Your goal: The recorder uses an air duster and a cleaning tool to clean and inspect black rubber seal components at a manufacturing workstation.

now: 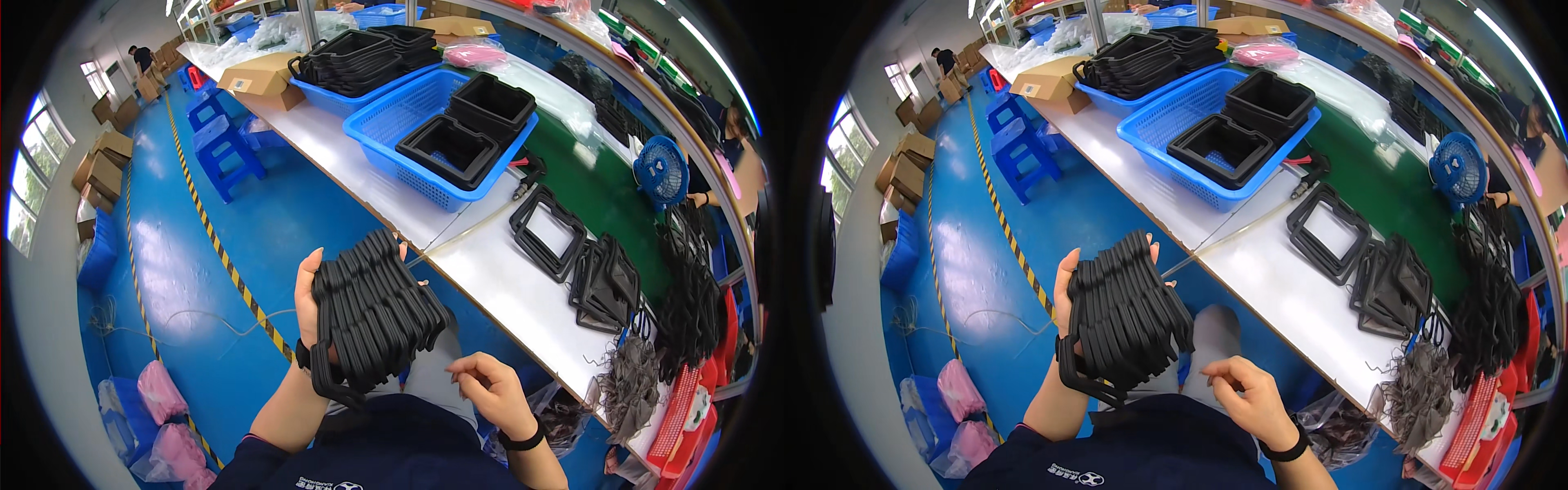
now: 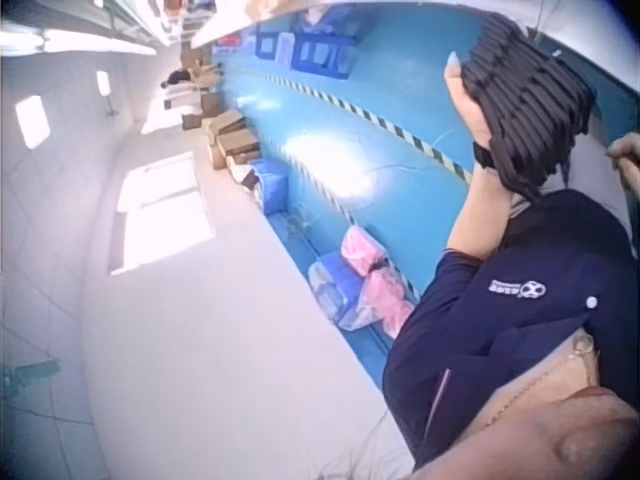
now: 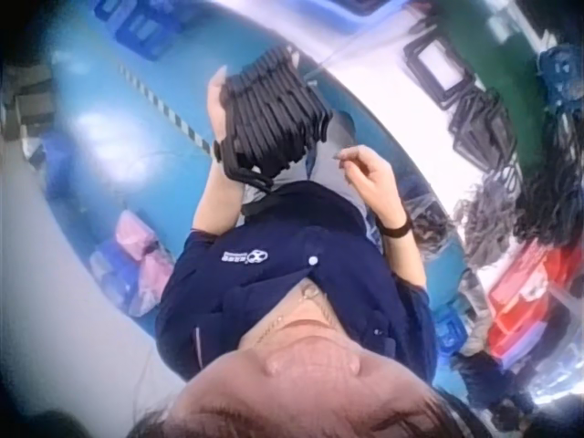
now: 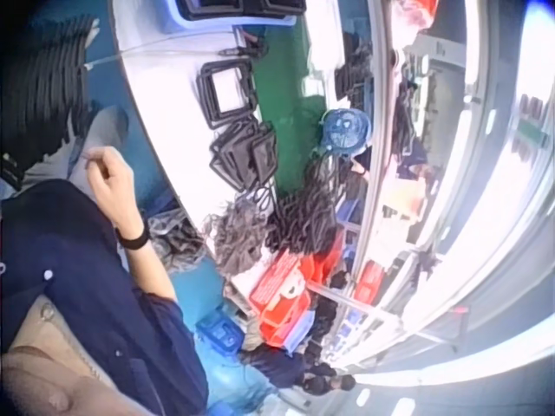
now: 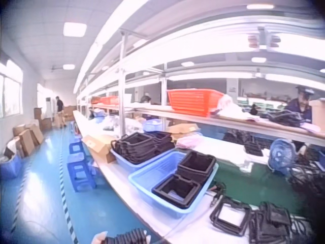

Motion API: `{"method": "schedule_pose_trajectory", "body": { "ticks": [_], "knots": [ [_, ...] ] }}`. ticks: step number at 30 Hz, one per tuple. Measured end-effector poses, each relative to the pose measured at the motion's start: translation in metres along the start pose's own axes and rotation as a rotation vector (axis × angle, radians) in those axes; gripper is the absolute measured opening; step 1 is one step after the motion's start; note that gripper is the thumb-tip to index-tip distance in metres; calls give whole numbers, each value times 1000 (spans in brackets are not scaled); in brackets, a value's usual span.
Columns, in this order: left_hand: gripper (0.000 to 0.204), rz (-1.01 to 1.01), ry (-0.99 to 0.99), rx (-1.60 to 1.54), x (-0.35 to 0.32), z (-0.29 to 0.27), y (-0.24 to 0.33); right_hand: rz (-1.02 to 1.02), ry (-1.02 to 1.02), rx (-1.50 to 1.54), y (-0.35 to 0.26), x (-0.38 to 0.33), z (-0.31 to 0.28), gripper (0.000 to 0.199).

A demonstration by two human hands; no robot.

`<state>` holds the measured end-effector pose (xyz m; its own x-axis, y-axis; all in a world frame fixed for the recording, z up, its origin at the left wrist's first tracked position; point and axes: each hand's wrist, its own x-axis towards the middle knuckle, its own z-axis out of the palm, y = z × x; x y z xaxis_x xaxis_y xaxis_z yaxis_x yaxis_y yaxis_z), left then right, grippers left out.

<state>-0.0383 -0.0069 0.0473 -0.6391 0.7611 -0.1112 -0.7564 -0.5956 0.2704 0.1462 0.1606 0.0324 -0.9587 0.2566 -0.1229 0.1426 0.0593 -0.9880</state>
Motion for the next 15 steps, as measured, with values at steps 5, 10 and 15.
{"method": "schedule_pose_trajectory", "body": {
  "ticks": [5,10,15],
  "knots": [
    [73,40,-12,-46,-2,2,-1,5,-132,-207,-4,-3,0,12],
    [72,67,8,-41,-2,8,2,82,-108,-124,4,-5,2,12],
    [71,67,-33,-6,-1,-4,11,30,-124,-110,7,-7,7,17]
  ]
}}
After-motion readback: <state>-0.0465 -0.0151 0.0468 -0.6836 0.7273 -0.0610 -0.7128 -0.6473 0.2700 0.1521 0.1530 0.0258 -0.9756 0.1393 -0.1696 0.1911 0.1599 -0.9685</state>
